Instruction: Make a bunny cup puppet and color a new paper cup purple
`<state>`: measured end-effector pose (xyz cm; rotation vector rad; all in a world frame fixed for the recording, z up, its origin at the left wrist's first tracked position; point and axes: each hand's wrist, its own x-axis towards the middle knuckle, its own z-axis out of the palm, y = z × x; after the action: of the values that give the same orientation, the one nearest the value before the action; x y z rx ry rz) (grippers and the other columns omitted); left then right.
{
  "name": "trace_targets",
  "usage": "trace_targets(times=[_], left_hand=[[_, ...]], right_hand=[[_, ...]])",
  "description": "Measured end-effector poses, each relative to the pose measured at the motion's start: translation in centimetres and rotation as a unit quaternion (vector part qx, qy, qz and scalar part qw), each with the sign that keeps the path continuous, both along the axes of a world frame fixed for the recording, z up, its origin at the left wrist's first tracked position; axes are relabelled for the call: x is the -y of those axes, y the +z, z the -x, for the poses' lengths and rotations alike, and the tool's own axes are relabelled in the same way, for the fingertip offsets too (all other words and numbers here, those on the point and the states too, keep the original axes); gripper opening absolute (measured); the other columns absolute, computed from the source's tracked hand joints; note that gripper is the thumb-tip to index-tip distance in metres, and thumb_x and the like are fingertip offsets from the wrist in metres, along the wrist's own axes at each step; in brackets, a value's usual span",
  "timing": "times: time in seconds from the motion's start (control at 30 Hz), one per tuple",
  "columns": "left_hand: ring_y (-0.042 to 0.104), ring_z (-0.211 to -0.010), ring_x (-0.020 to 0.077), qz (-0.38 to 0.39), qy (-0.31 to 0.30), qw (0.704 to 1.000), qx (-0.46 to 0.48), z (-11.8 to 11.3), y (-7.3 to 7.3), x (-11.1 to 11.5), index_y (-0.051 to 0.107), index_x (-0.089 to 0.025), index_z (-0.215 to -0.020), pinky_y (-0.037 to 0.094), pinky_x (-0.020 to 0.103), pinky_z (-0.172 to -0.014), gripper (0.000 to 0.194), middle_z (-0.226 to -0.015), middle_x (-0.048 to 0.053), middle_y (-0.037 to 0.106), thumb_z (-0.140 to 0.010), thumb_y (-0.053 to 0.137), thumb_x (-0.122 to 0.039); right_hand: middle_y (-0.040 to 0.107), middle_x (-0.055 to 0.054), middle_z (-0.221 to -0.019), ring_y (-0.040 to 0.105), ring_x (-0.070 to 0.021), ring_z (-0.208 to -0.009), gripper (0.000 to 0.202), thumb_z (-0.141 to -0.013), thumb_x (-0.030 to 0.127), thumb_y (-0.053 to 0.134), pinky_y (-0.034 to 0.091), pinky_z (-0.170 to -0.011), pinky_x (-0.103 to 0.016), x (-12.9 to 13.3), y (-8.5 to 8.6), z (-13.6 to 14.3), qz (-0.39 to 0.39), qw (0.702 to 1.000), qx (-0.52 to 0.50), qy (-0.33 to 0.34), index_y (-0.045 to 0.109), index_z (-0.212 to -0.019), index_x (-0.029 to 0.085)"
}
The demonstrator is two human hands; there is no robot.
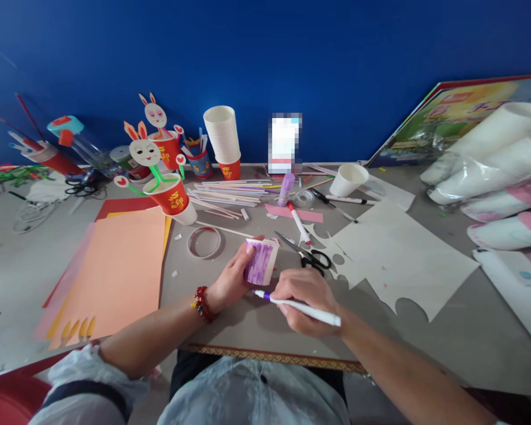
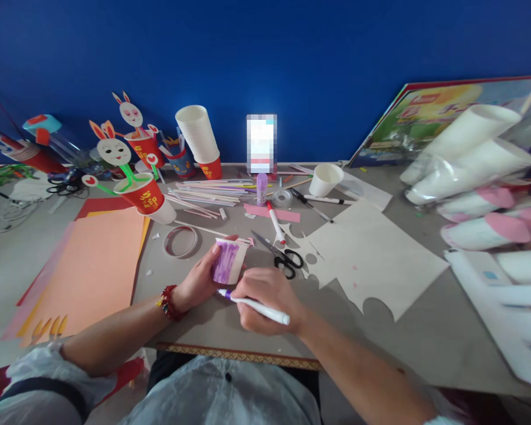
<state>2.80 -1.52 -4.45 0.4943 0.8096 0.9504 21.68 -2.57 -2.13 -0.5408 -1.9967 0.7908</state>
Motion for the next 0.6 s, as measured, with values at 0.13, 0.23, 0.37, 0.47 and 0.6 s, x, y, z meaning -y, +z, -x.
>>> trace_targets(times=[0.13, 0.23, 0.37, 0.47, 0.6], left_hand=[[0.070, -0.089, 0.0211, -0.013, 0.014, 1.000, 0.003, 0.0, 0.0, 0.0, 0.056, -0.020, -0.136, 0.056, 0.032, -0.078, 0.063, -0.124, 0.011, 0.069, -0.084, 0.072, -0.052], [0.071, -0.085, 0.0212, 0.002, 0.005, 1.000, 0.002, 0.0, 0.0, 0.0, 0.052, -0.023, -0.141, 0.056, 0.033, -0.075, 0.066, -0.120, 0.010, 0.071, -0.086, 0.070, -0.053], [0.071, -0.084, 0.0223, 0.014, -0.003, 1.000, 0.025, 0.3, -0.1, -0.2, 0.051, -0.021, -0.144, 0.057, 0.033, -0.072, 0.067, -0.113, 0.011, 0.073, -0.088, 0.066, -0.055], [0.070, -0.088, 0.0232, 0.002, -0.016, 0.998, 0.057, 0.5, -0.3, -0.3, 0.058, -0.021, -0.136, 0.058, 0.034, -0.070, 0.062, -0.125, 0.012, 0.069, -0.087, 0.066, -0.056], [0.070, -0.085, 0.0230, -0.023, -0.041, 0.996, 0.081, 0.6, -0.4, -0.6, 0.062, -0.019, -0.131, 0.058, 0.033, -0.062, 0.056, -0.126, 0.013, 0.067, -0.088, 0.064, -0.056]], right_hand=[[0.067, -0.002, -0.071, 0.060, -0.0162, -0.060, 0.017, -0.082, 0.011, 0.055, 0.046, -0.056, -0.029, -0.1, -0.1, -0.1, 0.021, 0.999, 0.000, -0.035, 0.061, -0.092, 0.023], [0.065, -0.001, -0.064, 0.056, -0.0153, -0.054, 0.015, -0.080, 0.011, 0.054, 0.042, -0.053, -0.028, 0.0, -0.1, 0.1, 0.003, 1.000, 0.010, -0.010, 0.061, -0.086, 0.022], [0.067, 0.000, -0.066, 0.059, -0.0154, -0.057, 0.016, -0.083, 0.011, 0.054, 0.047, -0.055, -0.028, 0.0, 0.1, -0.1, 0.028, 0.999, -0.040, 0.005, 0.062, -0.089, 0.023], [0.069, -0.002, -0.074, 0.065, -0.0166, -0.065, 0.014, -0.089, 0.014, 0.056, 0.051, -0.059, -0.029, -0.4, 0.0, -0.8, 0.087, 0.991, -0.076, -0.069, 0.064, -0.097, 0.022], [0.072, -0.006, -0.085, 0.068, -0.0181, -0.075, 0.013, -0.093, 0.019, 0.058, 0.053, -0.061, -0.028, -0.9, -0.6, -1.4, 0.130, 0.985, -0.060, -0.095, 0.066, -0.103, 0.021]])
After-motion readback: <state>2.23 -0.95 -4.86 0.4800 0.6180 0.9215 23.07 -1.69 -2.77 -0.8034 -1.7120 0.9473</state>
